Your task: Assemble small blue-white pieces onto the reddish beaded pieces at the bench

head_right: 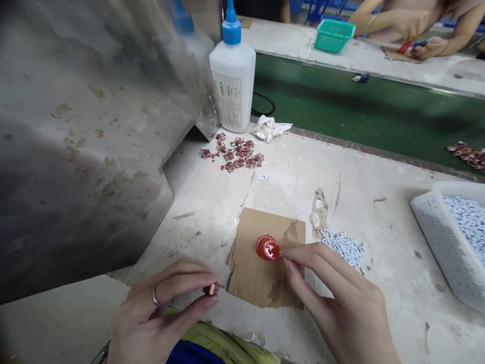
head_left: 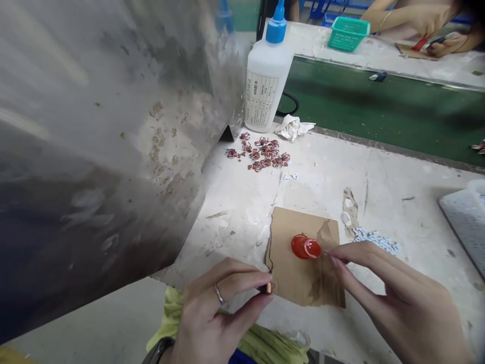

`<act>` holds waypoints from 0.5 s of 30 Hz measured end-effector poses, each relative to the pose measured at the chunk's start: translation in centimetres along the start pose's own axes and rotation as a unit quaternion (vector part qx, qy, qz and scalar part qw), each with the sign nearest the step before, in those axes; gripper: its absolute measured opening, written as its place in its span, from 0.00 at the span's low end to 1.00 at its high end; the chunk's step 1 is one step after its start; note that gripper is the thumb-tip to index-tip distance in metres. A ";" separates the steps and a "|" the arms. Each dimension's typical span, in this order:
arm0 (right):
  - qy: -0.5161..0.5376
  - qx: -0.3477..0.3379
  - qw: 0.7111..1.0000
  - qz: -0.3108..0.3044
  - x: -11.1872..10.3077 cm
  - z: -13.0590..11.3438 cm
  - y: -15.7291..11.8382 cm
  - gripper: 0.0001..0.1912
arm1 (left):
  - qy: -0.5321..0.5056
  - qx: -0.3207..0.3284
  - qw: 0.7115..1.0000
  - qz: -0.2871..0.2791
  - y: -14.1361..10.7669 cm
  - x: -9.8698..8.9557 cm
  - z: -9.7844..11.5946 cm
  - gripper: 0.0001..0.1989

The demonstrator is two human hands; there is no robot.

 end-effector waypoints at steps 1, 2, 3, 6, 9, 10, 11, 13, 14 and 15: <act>-0.005 -0.008 1.000 -0.005 0.1 0.0 0.0 0.06 | -0.002 0.000 1.000 0.001 0.0 -0.1 0.0 0.12; -0.011 -0.014 1.000 -0.007 0.2 0.0 0.0 0.07 | -0.003 -0.001 1.000 0.001 0.0 -0.1 -0.1 0.13; -0.018 -0.018 1.000 -0.006 0.2 0.1 0.0 0.08 | -0.002 0.001 1.000 -0.001 0.0 0.0 -0.1 0.14; -0.033 -0.015 0.999 -0.001 0.2 0.2 -0.2 0.09 | 0.018 -0.001 1.000 0.007 -0.1 0.0 -0.3 0.16; -0.038 -0.017 0.999 -0.002 0.1 0.2 -0.3 0.08 | 0.021 -0.009 0.999 0.024 -0.2 -0.1 -0.4 0.12; -0.041 -0.024 0.999 -0.005 0.1 0.2 -0.3 0.08 | 0.016 -0.014 0.999 0.025 -0.2 -0.1 -0.5 0.11; -0.044 -0.031 0.998 -0.008 0.1 0.2 -0.3 0.08 | 0.008 -0.017 1.000 0.023 -0.1 0.0 -0.5 0.10; -0.050 -0.047 0.997 -0.016 0.1 0.2 -0.3 0.08 | -0.005 -0.019 1.000 0.018 0.1 0.0 -0.5 0.10; -0.052 -0.053 0.997 -0.018 0.1 0.3 -0.4 0.09 | -0.006 -0.018 1.000 0.017 0.1 0.1 -0.5 0.10; -0.053 -0.056 0.997 -0.019 0.1 0.4 -0.4 0.09 | -0.007 -0.014 1.000 0.015 0.2 0.1 -0.4 0.10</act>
Point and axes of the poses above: each hand's wrist, its own y-axis towards the middle knuckle, its own x-axis out of the palm, z = x × y, the point moved 6 cm from there along y, towards the middle knuckle, and after that the axes turned 8 degrees about -y, right-handed, at the moved point
